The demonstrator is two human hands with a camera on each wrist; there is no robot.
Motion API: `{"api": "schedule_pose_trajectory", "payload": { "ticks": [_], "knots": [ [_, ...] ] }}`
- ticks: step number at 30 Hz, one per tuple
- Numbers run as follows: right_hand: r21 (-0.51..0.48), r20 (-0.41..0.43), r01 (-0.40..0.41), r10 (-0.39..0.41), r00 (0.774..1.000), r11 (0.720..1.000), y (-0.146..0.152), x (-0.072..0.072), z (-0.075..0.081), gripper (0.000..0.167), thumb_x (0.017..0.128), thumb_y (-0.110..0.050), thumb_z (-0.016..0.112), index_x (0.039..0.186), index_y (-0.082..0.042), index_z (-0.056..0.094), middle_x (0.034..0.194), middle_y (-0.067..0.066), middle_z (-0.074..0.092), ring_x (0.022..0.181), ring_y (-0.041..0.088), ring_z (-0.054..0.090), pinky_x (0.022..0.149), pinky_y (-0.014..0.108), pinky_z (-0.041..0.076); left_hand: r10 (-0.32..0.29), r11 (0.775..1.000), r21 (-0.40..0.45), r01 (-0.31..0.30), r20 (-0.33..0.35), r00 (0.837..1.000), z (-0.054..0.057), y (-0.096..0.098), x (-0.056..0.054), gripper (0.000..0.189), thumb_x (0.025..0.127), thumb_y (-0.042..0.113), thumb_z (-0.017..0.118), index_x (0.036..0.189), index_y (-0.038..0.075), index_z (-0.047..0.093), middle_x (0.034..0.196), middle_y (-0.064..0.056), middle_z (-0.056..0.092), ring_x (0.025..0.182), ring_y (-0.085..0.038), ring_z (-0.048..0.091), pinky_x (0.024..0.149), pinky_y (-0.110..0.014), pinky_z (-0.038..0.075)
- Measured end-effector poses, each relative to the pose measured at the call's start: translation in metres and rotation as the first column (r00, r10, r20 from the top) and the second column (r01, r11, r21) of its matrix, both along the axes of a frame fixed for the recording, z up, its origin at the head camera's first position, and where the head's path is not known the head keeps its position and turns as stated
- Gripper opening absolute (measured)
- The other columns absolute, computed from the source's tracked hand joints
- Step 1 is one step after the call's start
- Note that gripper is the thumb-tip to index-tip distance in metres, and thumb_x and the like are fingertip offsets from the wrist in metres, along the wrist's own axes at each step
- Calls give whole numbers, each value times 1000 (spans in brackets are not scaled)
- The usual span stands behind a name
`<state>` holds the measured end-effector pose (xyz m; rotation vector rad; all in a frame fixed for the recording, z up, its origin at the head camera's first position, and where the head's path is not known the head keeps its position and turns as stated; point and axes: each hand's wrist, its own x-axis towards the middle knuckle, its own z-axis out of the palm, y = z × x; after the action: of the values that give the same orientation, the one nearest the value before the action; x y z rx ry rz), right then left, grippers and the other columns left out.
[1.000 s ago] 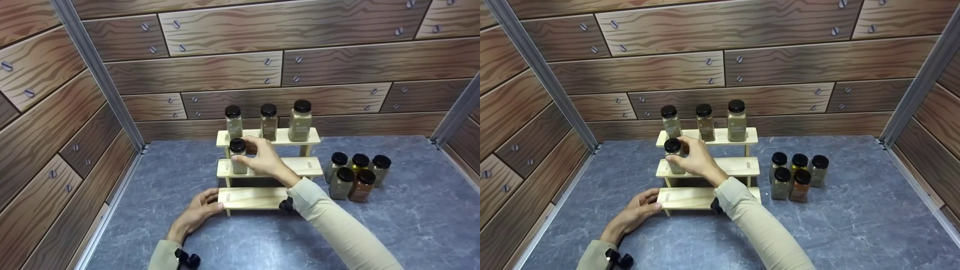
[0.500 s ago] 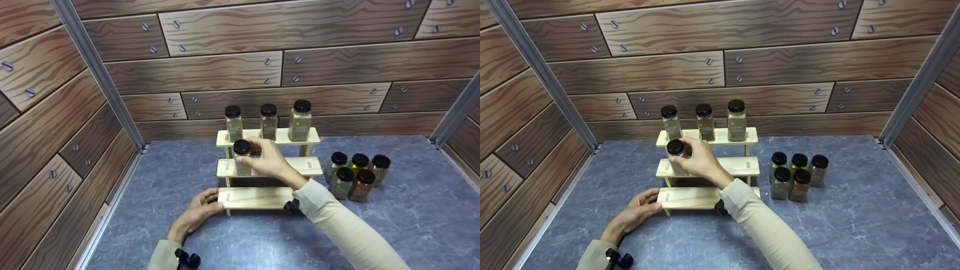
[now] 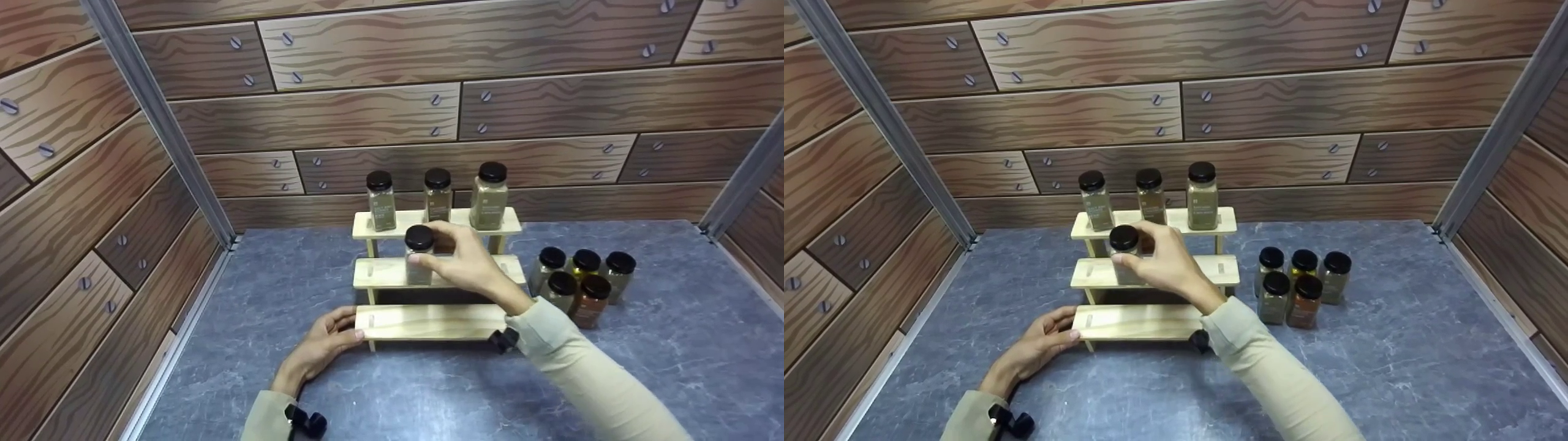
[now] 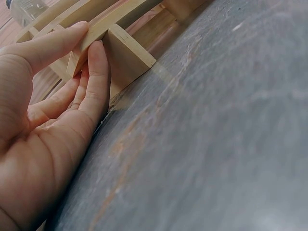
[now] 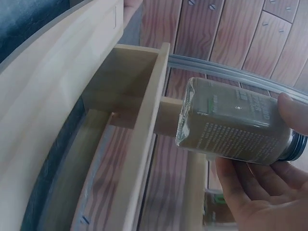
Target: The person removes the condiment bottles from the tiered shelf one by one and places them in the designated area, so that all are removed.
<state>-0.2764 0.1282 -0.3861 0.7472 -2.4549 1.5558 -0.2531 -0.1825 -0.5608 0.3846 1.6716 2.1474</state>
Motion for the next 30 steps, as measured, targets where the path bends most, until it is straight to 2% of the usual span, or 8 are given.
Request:
{"api": "schedule_pose_trajectory", "payload": {
  "ticks": [9,17,23,30],
  "knots": [
    [-3,52,33,-33,998,999,31,13,8,51,86,-18,89,132,-5,70,119,12,77,104,26,76,94,30,65,17,1000,-16,-17,21,1000,0,1,0,70,96,-2,72,154,-16,36,145,-24,54,120,-24,67,110,-33,58],
    [14,11,46,-46,999,999,58,25,11,49,87,-15,88,132,-4,70,122,13,76,108,28,75,97,33,64,13,1000,-19,-13,12,1000,0,1,0,71,96,0,73,154,-15,36,145,-23,55,120,-23,67,108,-32,59],
    [44,-17,74,-73,997,996,78,33,11,48,88,-14,88,132,-5,71,120,10,78,106,23,76,94,26,63,23,1000,-10,-23,16,1000,0,-1,0,72,95,-2,72,155,-16,34,144,-21,57,119,-22,68,109,-33,59],
    [44,-27,97,-96,995,994,100,38,11,46,90,-15,86,131,-2,70,118,14,77,101,12,75,92,20,62,30,1000,-11,-29,20,999,0,-1,1,72,95,-2,73,154,-16,35,145,-22,56,118,-23,68,109,-33,59]
  ]
}}
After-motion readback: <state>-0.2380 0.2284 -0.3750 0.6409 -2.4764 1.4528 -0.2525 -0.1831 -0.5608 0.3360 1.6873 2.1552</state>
